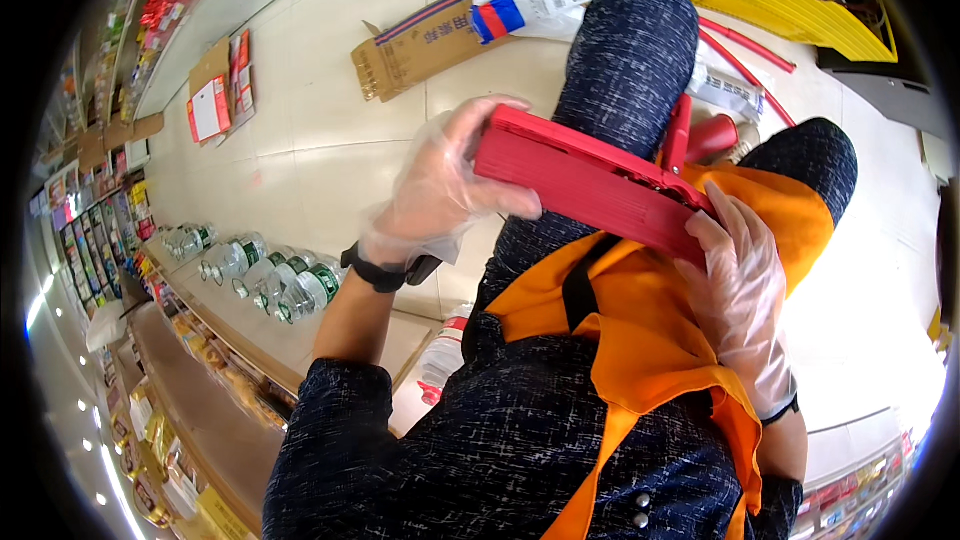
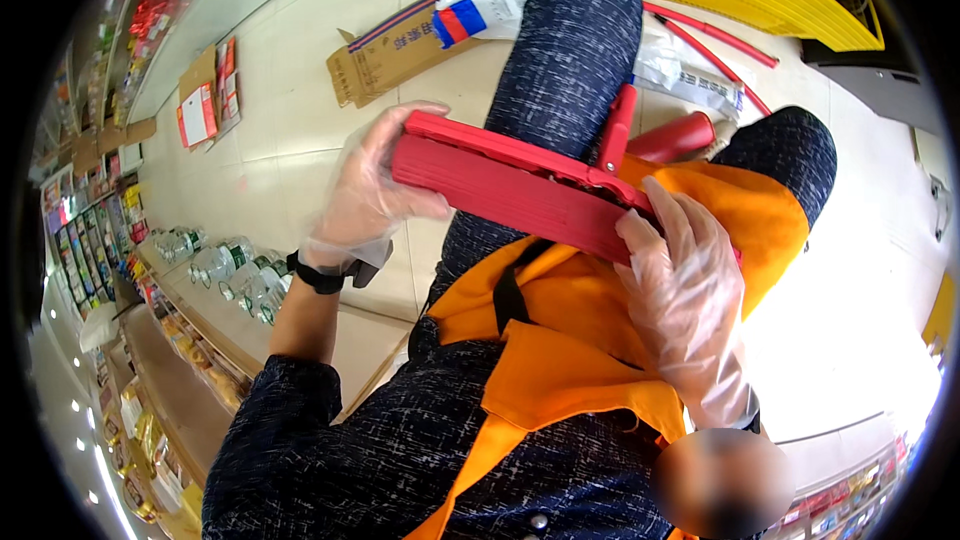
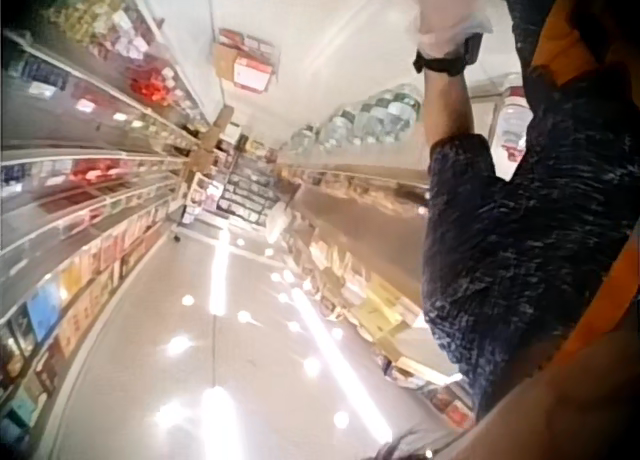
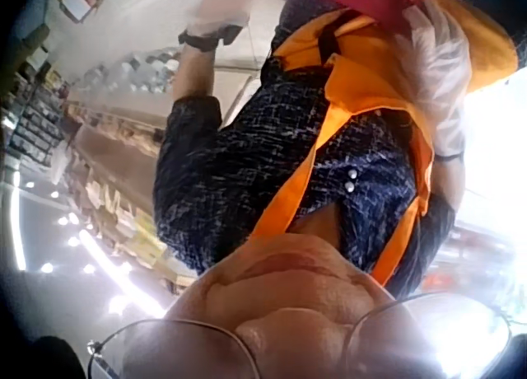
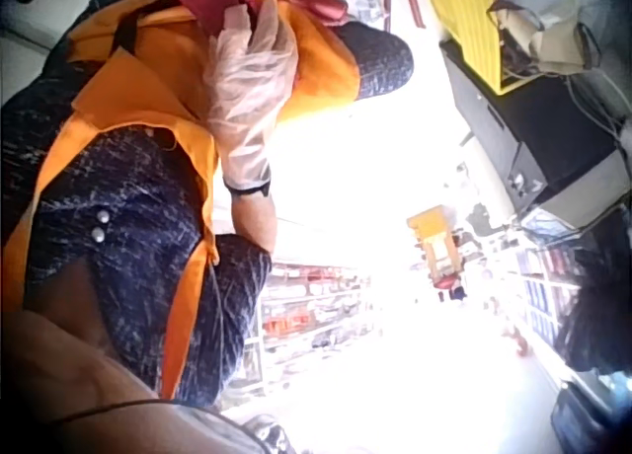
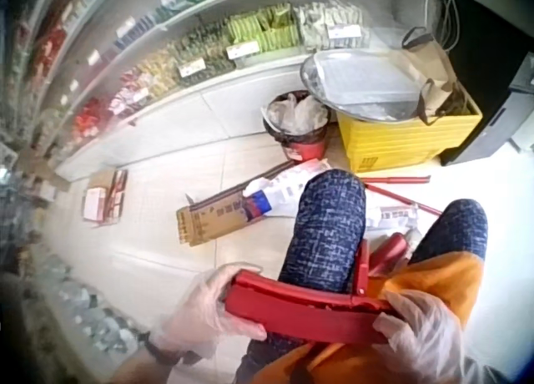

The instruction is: The person sits on the floor and assembles a red plastic object by hand. They repeatedly open and close the hinged parts, aligning the internal ridges and locking mechanisms to ensure a proper fit.

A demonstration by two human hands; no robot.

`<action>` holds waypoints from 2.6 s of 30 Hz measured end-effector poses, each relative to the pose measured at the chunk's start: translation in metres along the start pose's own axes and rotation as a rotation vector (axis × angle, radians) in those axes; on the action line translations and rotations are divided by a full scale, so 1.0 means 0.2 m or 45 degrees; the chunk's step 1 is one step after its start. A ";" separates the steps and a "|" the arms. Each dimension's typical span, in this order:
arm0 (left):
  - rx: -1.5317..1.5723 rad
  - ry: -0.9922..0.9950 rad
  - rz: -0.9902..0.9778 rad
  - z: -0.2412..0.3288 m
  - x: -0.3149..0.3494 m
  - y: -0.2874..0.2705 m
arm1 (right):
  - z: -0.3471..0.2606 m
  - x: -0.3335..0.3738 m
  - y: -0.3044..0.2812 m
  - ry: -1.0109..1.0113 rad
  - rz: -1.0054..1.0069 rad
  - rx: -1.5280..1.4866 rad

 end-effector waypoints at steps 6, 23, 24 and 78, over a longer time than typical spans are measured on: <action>-0.045 0.078 -0.008 0.02 -0.02 -0.01 | 0.02 0.02 0.03 0.001 -0.014 -0.044; 0.244 -0.248 0.004 0.04 -0.32 0.05 | -0.02 -0.32 -0.10 0.074 -0.128 0.024; 0.220 -0.249 -0.009 0.06 -0.35 0.04 | -0.02 -0.37 -0.08 0.106 -0.215 0.020; 0.950 0.128 -0.058 -0.07 -0.42 0.14 | 0.21 -0.50 -0.12 0.362 -0.450 -1.082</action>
Point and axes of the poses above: each hand's wrist, its own x-axis away from the middle knuckle, its own y-axis out of the palm, z = x × y, the point moved 10 cm from there along -x, towards the middle knuckle, and after that the axes turned 12 degrees about -z, right-handed, at the moved point
